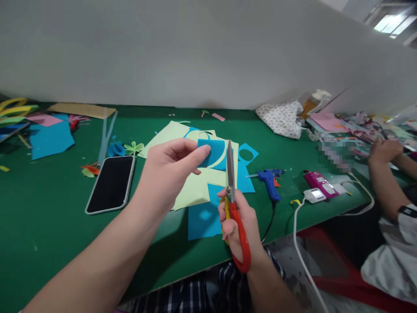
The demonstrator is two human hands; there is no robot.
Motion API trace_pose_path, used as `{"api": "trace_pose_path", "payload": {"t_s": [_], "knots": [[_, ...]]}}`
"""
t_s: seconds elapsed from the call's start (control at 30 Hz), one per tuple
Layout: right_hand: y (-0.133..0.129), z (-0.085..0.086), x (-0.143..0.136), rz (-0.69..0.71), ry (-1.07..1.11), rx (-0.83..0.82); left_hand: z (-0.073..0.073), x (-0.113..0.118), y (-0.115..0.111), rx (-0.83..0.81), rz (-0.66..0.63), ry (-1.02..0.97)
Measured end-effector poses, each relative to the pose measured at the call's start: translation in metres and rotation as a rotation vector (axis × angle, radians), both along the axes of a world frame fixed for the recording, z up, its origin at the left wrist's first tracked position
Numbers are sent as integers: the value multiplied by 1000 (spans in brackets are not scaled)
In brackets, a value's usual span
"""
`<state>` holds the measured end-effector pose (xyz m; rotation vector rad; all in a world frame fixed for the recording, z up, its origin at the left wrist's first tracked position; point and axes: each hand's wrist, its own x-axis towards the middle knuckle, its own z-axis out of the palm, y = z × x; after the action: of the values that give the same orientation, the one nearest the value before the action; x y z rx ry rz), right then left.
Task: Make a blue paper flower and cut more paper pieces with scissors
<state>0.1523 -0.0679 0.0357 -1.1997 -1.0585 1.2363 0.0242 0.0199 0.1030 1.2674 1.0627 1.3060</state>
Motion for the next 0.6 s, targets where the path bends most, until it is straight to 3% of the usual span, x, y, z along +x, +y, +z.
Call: {"api": "trace_pose_path", "payload": {"t_s": [0.13, 0.33, 0.6], "knots": [[3, -2, 4, -23, -39, 7, -4, 0, 4, -6, 8, -6], [13, 3, 7, -181, -30, -97, -15, 3, 15, -93, -86, -141], [19, -5, 13, -115, 136, 35, -17, 7, 13, -204, -136, -224]]}}
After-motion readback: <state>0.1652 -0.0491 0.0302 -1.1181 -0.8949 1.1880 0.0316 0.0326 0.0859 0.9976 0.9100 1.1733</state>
